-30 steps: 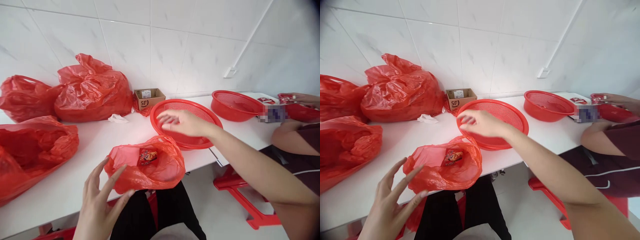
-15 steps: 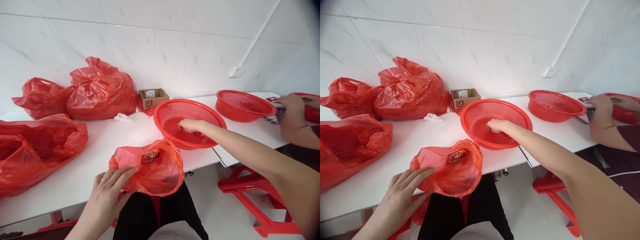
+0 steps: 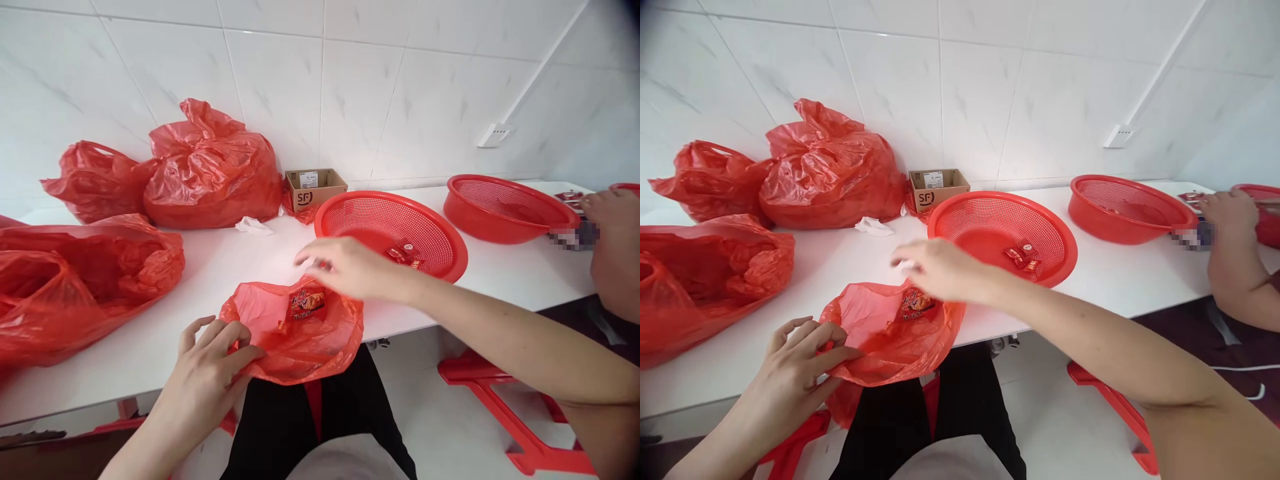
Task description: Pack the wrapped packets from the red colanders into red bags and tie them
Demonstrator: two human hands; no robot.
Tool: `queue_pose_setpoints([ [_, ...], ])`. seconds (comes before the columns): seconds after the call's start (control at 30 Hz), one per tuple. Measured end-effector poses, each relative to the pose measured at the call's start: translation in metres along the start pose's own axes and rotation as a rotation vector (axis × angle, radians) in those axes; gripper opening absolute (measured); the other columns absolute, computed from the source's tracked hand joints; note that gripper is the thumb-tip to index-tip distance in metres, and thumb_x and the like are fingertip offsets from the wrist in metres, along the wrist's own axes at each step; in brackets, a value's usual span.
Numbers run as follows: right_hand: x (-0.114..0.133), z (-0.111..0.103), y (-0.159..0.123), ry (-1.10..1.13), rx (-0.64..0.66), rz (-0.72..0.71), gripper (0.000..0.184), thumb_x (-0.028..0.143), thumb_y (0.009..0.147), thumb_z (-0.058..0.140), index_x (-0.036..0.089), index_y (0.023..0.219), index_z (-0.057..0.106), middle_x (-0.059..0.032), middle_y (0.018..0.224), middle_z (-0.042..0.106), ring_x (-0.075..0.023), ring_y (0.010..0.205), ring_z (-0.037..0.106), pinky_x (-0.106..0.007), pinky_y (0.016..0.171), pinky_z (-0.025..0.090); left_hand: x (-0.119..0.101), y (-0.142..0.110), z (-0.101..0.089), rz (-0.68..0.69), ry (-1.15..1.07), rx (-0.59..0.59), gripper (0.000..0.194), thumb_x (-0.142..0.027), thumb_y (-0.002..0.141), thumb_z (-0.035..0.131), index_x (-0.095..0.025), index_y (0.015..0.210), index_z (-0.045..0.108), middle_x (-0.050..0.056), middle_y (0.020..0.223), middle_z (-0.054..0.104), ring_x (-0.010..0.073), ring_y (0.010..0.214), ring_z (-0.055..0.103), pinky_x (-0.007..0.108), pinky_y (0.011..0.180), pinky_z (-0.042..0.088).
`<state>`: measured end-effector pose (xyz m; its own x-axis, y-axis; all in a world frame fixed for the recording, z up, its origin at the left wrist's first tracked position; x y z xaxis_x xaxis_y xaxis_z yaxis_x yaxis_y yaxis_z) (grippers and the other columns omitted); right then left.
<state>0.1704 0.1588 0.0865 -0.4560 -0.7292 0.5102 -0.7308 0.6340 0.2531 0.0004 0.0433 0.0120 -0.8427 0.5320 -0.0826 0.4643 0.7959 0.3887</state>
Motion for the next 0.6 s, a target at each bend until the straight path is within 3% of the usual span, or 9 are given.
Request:
queue_pose_setpoints([
  [0.07, -0.043, -0.04, -0.005, -0.104, -0.118, 0.141, 0.027, 0.024, 0.092, 0.052, 0.026, 0.114, 0.066, -0.0026, 0.117, 0.069, -0.0177, 0.098, 0.066, -0.031, 0.085, 0.052, 0.004, -0.007, 0.001, -0.033, -0.008, 0.041, 0.006, -0.025, 0.085, 0.06, -0.027, 0.084, 0.066, 0.006, 0.105, 0.062, 0.0267, 0.094, 0.056, 0.052, 0.091, 0.035],
  [0.13, -0.097, -0.07, -0.018, -0.319, -0.089, 0.345, 0.035, 0.032, 0.091, 0.053, 0.028, 0.125, 0.06, -0.0046, 0.13, 0.063, -0.024, 0.111, 0.063, -0.038, 0.095, 0.048, 0.008, -0.016, 0.003, -0.075, -0.04, 0.071, 0.02, -0.045, 0.079, 0.07, -0.027, 0.086, 0.065, 0.008, 0.123, 0.057, 0.0329, 0.107, 0.053, 0.054, 0.09, 0.039],
  [0.23, -0.184, -0.078, -0.059, -0.516, 0.248, 0.776, 0.07, 0.045, 0.083, 0.062, 0.023, 0.146, 0.041, -0.0137, 0.143, 0.051, -0.034, 0.123, 0.055, -0.043, 0.097, 0.046, 0.016, -0.027, 0.002, -0.167, -0.156, 0.058, 0.043, -0.064, 0.074, 0.067, -0.031, 0.1, 0.065, 0.008, 0.142, 0.044, 0.0379, 0.12, 0.047, 0.054, 0.091, 0.044],
  [0.3, -0.217, -0.069, -0.083, -0.51, 0.381, 0.887, 0.087, 0.05, 0.076, 0.069, 0.019, 0.15, 0.035, -0.0192, 0.138, 0.053, -0.0376, 0.118, 0.058, -0.043, 0.09, 0.049, 0.025, -0.031, -0.001, -0.283, -0.248, -0.01, 0.037, -0.061, 0.086, 0.054, -0.032, 0.106, 0.065, 0.006, 0.143, 0.043, 0.0352, 0.122, 0.048, 0.046, 0.086, 0.05],
  [0.4, -0.236, -0.049, -0.096, -0.457, 0.45, 0.87, 0.088, 0.045, 0.07, 0.074, 0.022, 0.148, 0.039, -0.0183, 0.131, 0.057, -0.0348, 0.108, 0.062, -0.039, 0.081, 0.05, 0.04, -0.033, -0.008, -0.504, -0.263, -0.18, 0.03, -0.051, 0.093, 0.046, -0.028, 0.099, 0.065, 0.006, 0.127, 0.051, 0.0266, 0.105, 0.058, 0.026, 0.057, 0.05],
  [0.47, -0.236, -0.037, -0.095, -0.415, 0.493, 0.829, 0.081, 0.034, 0.069, 0.074, 0.027, 0.143, 0.044, -0.013, 0.125, 0.061, -0.0292, 0.101, 0.064, -0.034, 0.076, 0.049, 0.045, -0.033, -0.01, -0.589, -0.189, -0.245, 0.033, -0.055, 0.089, 0.05, -0.029, 0.104, 0.066, 0.007, 0.106, 0.055, 0.0193, 0.077, 0.061, 0.023, 0.045, 0.044],
  [0.53, -0.234, -0.03, -0.092, -0.38, 0.526, 0.792, 0.075, 0.025, 0.067, 0.071, 0.03, 0.139, 0.048, -0.0084, 0.116, 0.064, -0.0247, 0.093, 0.065, -0.03, 0.07, 0.048, 0.045, -0.031, -0.004, -0.613, -0.13, -0.181, 0.048, -0.06, 0.085, 0.052, -0.033, 0.124, 0.06, 0.002, 0.082, 0.055, 0.014, 0.052, 0.055, 0.023, 0.042, 0.043],
  [0.6, -0.233, -0.029, -0.09, -0.359, 0.538, 0.772, 0.074, 0.021, 0.066, 0.069, 0.03, 0.137, 0.049, -0.0065, 0.111, 0.066, -0.0224, 0.088, 0.065, -0.028, 0.065, 0.047, 0.043, -0.03, 0.007, -0.606, -0.13, -0.036, 0.061, -0.06, 0.085, 0.052, -0.036, 0.141, 0.047, -0.005, 0.062, 0.051, 0.0132, 0.038, 0.051, 0.023, 0.039, 0.041],
])
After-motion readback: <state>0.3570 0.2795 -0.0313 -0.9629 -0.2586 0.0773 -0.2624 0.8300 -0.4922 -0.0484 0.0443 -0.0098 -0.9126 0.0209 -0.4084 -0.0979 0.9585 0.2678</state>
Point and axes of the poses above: each hand's wrist, its own y-axis towards the middle knuckle, its own z-axis out of the palm, x = y × z, the point moved 7 cm from there along y, towards the middle knuckle
